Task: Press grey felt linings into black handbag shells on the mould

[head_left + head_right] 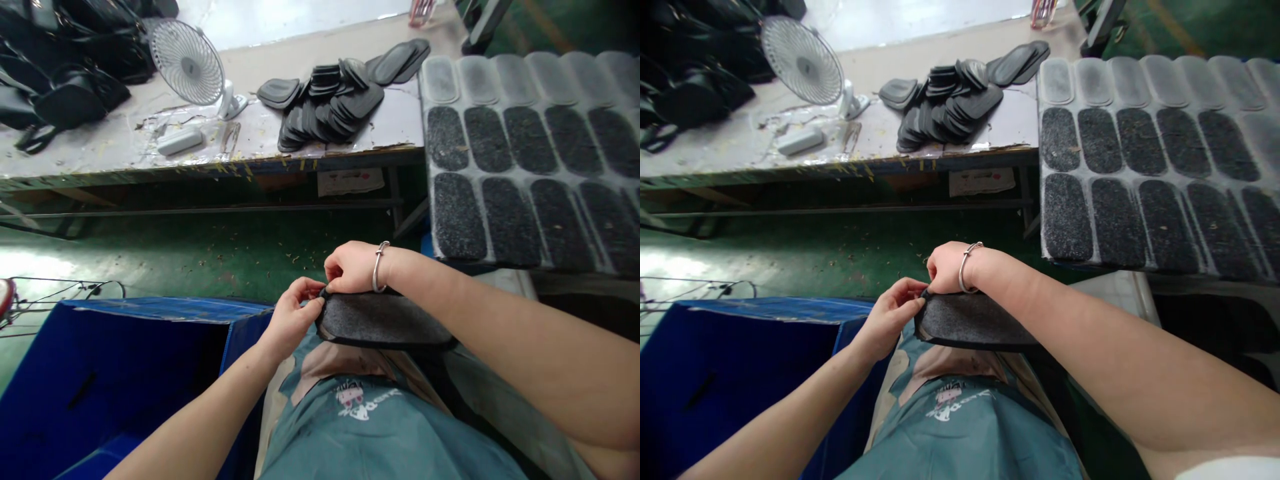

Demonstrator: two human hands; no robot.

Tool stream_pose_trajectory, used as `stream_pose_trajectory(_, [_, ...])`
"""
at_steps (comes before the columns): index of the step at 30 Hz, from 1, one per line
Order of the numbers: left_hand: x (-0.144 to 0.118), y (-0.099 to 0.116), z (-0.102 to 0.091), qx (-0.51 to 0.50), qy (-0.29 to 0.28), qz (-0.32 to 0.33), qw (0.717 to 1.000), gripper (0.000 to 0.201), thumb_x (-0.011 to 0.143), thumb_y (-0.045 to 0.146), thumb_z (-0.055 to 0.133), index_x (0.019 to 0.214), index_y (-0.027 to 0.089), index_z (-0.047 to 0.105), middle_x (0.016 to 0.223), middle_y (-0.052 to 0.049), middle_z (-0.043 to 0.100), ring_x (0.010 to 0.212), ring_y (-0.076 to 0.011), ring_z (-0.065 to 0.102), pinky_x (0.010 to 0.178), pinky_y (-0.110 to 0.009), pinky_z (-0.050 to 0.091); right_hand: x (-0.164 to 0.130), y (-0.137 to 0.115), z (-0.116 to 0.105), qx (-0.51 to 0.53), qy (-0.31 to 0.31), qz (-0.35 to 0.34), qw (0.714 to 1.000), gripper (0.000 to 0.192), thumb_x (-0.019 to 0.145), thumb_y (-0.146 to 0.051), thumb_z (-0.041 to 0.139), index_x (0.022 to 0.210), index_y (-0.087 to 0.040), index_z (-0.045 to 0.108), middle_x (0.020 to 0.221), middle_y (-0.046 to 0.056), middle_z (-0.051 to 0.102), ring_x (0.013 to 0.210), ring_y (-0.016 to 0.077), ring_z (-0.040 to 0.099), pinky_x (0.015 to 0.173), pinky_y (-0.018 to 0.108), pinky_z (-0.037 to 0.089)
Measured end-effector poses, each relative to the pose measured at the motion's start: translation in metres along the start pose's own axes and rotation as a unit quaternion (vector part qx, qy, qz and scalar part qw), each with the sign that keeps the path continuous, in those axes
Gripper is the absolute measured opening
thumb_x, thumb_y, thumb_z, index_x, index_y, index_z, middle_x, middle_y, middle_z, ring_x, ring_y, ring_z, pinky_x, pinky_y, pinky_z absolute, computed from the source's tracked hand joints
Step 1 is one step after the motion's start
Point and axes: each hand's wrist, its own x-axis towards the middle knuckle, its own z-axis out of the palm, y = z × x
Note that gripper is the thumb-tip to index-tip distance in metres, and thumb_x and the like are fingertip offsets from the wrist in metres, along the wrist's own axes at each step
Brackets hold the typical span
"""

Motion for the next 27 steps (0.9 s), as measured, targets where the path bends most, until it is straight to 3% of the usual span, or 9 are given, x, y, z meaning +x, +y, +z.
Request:
stream_pose_trajectory(6, [-0.004,-0.005,-0.002,-0.015,0.018,0.028,0.999,0.023,0.072,0.028,0.065,0.092,0.018,0.062,0.08,-0.001,0.059,0.075,-0.0126,0.053,0.067,-0.023,0.042,-0.007,-0.017,0.005,-0.098,0.048,0.018,0.994,0.015,0.07,-0.032,0.059,0.079,-0.024,0.069,0.078,0.004,0.07,0.072,0.0217,0.063,0.053,0.027,0.038])
stream_pose_trajectory(12, [-0.003,-0.008,-0.003,-0.036,0.007,0.02,0.999,0.024,0.073,0.031,0.067,0.092,0.017,0.066,0.084,-0.004,0.065,0.08,-0.0154,0.057,0.074,-0.027,0.043,-0.011,0.007,0.005,0.067,0.02,-0.012,0.997,0.024,0.073,-0.037,0.06,0.087,-0.021,0.072,0.079,0.0,0.071,0.073,0.0136,0.063,0.058,0.02,0.042])
stream_pose_trajectory(20, [-0.002,-0.01,-0.002,-0.07,0.008,0.011,0.997,0.021,0.073,0.028,0.068,0.09,0.017,0.066,0.084,-0.003,0.066,0.08,-0.0148,0.056,0.074,-0.025,0.041,-0.006,0.012,0.003,0.113,0.006,0.006,0.994,0.027,0.068,-0.038,0.065,0.086,-0.02,0.074,0.077,-0.001,0.072,0.073,0.013,0.064,0.058,0.018,0.043])
stream_pose_trajectory(27, [-0.001,-0.014,-0.001,-0.079,0.007,0.02,0.997,0.018,0.073,0.027,0.067,0.09,0.018,0.066,0.085,-0.002,0.065,0.08,-0.0132,0.055,0.074,-0.023,0.041,-0.003,-0.012,-0.002,-0.037,0.015,0.028,0.999,0.02,0.064,-0.031,0.06,0.078,-0.024,0.073,0.075,0.001,0.072,0.071,0.019,0.065,0.056,0.024,0.042])
